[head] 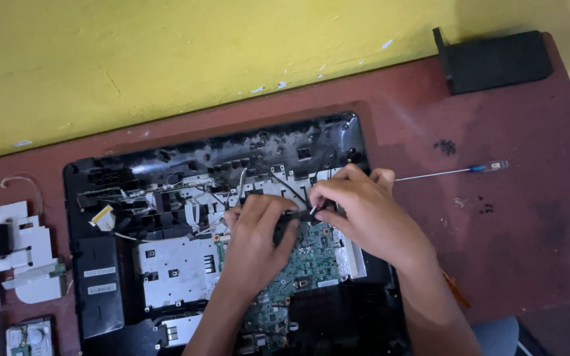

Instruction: Connecting ribbon cables and routing wires on a computer motherboard during a repair process.

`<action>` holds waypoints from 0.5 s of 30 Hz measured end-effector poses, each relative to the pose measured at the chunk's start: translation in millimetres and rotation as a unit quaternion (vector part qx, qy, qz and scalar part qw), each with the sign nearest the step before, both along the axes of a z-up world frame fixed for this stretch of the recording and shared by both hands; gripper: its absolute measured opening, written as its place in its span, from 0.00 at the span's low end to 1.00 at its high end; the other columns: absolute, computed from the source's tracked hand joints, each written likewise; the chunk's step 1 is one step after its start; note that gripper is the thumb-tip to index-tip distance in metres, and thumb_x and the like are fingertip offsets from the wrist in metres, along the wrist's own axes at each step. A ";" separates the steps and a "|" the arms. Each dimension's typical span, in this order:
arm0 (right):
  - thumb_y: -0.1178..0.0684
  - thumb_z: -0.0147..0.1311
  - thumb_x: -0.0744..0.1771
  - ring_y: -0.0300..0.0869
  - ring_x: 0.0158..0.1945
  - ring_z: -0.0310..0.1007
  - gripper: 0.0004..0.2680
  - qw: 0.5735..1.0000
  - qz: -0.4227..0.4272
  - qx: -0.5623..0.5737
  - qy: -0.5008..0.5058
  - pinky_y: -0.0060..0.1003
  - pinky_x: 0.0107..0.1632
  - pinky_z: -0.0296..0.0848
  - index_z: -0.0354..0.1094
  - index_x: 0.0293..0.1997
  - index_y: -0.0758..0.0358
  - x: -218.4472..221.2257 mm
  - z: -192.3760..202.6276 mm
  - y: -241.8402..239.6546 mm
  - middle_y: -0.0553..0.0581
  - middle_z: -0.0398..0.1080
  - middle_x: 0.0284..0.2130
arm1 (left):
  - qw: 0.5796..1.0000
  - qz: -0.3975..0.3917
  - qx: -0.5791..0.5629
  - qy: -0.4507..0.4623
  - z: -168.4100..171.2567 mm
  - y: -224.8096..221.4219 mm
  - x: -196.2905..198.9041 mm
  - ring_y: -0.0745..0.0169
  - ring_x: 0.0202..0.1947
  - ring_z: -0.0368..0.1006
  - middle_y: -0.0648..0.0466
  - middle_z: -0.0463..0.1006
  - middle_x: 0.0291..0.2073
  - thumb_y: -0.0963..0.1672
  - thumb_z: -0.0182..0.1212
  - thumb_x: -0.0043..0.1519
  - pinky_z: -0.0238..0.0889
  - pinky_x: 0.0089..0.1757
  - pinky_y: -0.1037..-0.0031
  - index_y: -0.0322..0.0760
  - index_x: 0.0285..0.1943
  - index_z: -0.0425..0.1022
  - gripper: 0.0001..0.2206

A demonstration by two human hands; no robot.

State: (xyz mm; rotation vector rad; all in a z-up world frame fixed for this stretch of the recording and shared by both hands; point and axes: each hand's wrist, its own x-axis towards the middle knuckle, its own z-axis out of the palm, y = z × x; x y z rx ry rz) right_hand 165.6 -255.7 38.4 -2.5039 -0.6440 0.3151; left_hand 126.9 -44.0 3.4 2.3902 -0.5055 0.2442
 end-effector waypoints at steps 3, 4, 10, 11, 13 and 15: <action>0.50 0.64 0.64 0.36 0.52 0.66 0.06 1.000 -0.020 -0.013 0.013 0.45 0.49 0.46 0.70 0.41 0.45 0.4 2.4 3.0 0.37 0.75 0.40 | 1.000 0.024 -0.004 0.018 -14.2 0.6 -1.3 0.60 0.44 0.72 0.60 0.80 0.44 0.41 0.62 0.64 0.44 0.43 0.67 0.46 0.47 0.70 0.07; 0.50 0.64 0.64 0.36 0.52 0.66 0.06 1.000 -0.019 -0.013 0.012 0.45 0.49 0.46 0.70 0.41 0.45 0.1 2.2 3.6 0.37 0.75 0.40 | 1.000 0.025 -0.004 0.018 -12.8 0.2 -1.2 0.60 0.44 0.72 0.60 0.80 0.44 0.41 0.62 0.64 0.44 0.43 0.67 0.46 0.47 0.70 0.07; 0.47 0.65 0.63 0.40 0.54 0.67 0.13 0.999 -0.034 -0.038 -0.018 0.51 0.50 0.48 0.70 0.52 0.44 -3.2 0.3 6.5 0.38 0.80 0.36 | 0.999 0.003 -0.001 -0.037 -4.0 -1.7 0.9 0.61 0.45 0.69 0.63 0.76 0.46 0.41 0.60 0.68 0.42 0.41 0.68 0.48 0.43 0.74 0.03; 0.47 0.65 0.63 0.40 0.53 0.68 0.14 0.998 -0.039 -0.042 -0.021 0.52 0.51 0.49 0.70 0.53 0.44 -4.5 0.0 7.2 0.37 0.80 0.36 | 0.999 -0.002 -0.010 -0.041 -3.3 -1.6 0.9 0.59 0.46 0.69 0.62 0.76 0.47 0.40 0.60 0.67 0.44 0.41 0.67 0.46 0.44 0.75 0.04; 0.47 0.65 0.63 0.40 0.53 0.68 0.15 0.998 -0.042 -0.046 -0.025 0.52 0.52 0.50 0.70 0.54 0.44 -5.3 1.6 9.7 0.36 0.80 0.37 | 0.999 -0.005 -0.018 -0.046 -0.3 -2.5 1.5 0.58 0.47 0.69 0.60 0.76 0.47 0.39 0.60 0.66 0.45 0.41 0.66 0.44 0.45 0.75 0.05; 0.53 0.66 0.62 0.42 0.45 0.73 0.12 0.997 -0.068 -0.016 -0.016 0.48 0.48 0.52 0.70 0.47 0.43 -5.9 5.3 11.7 0.42 0.79 0.29 | 0.997 0.036 -0.047 -0.040 3.8 -5.9 0.9 0.61 0.46 0.73 0.61 0.79 0.39 0.37 0.63 0.61 0.51 0.45 0.71 0.46 0.39 0.79 0.08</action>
